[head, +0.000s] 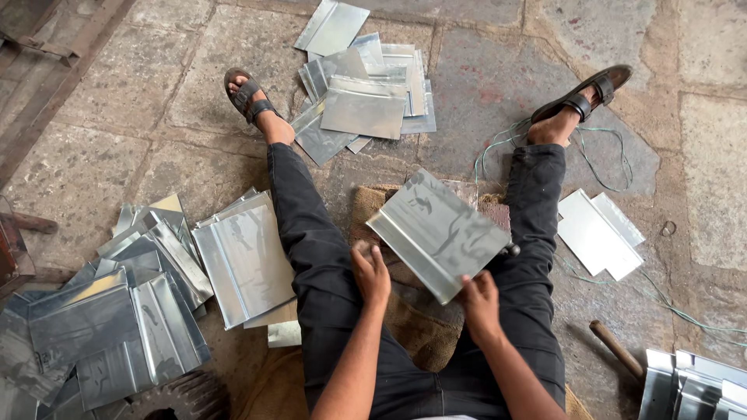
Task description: The person sits on the floor and hammers the edges of several metal sheets one by one against a stone block using a hammer.
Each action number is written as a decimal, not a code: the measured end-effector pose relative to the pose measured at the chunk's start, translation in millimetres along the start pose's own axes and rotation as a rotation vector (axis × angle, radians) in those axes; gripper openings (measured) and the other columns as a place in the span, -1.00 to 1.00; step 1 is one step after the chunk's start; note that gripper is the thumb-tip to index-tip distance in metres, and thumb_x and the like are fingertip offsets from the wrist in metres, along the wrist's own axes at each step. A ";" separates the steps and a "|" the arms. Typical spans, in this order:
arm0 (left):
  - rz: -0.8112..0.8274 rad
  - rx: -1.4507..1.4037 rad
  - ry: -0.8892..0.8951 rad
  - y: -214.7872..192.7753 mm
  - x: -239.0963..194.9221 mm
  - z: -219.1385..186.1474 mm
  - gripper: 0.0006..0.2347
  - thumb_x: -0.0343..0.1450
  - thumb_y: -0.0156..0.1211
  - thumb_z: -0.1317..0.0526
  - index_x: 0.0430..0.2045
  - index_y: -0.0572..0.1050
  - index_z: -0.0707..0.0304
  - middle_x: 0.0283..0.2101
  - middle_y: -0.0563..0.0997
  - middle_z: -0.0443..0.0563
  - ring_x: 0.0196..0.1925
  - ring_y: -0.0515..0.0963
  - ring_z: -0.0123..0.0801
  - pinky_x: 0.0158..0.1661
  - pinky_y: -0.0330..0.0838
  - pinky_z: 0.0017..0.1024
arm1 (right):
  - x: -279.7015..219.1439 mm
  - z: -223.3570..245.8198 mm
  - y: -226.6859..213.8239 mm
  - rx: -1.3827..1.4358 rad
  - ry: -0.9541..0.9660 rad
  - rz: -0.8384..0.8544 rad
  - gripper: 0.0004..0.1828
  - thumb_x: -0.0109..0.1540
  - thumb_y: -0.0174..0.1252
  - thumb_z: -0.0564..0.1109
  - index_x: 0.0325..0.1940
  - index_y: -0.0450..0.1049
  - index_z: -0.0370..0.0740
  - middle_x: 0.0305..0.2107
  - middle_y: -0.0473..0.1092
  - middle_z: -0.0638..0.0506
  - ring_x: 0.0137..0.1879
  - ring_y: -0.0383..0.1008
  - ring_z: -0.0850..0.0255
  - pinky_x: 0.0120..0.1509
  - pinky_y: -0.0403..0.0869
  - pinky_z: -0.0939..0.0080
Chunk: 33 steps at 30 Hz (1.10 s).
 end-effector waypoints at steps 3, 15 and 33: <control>-0.063 0.020 0.168 -12.1 -2.5 -23.1 -0.64 0.54 0.04 0.08 0.17 0.32 0.30 0.07 0.50 0.25 0.04 0.56 -0.05 0.01 0.48 -0.12 | -2.5 49.0 -13.9 -0.174 -0.245 -0.045 -0.79 0.40 0.04 -0.12 0.02 0.36 -0.32 -0.19 0.45 -0.07 -0.09 0.47 0.19 -0.01 0.50 0.14; 0.094 0.056 0.417 -0.7 -18.0 -52.0 -0.08 0.35 0.24 -0.22 0.46 -0.04 0.44 0.45 0.16 0.45 0.46 0.23 0.12 0.30 0.27 0.07 | -32.1 199.4 -28.0 -0.824 -0.473 0.154 -0.73 0.41 0.11 -0.05 -0.02 0.49 -0.33 -0.46 0.38 -0.10 -0.36 0.29 0.20 -0.27 0.33 0.17; 0.097 -1.211 -0.654 37.0 11.6 74.7 -0.56 0.47 0.19 0.24 0.24 0.24 0.33 0.21 0.45 0.24 0.19 0.50 -0.03 0.16 0.44 -0.05 | 3.8 23.9 4.4 -0.340 0.225 0.237 -0.59 0.31 0.09 -0.01 0.14 0.44 -0.32 -0.18 0.55 -0.23 -0.19 0.62 -0.02 -0.16 0.64 -0.04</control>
Point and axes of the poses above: each hand's wrist, its own x-axis towards the middle knuckle, its own y-axis out of the palm, z = x × y, the point moved 9 cm from there along x, towards the middle knuckle
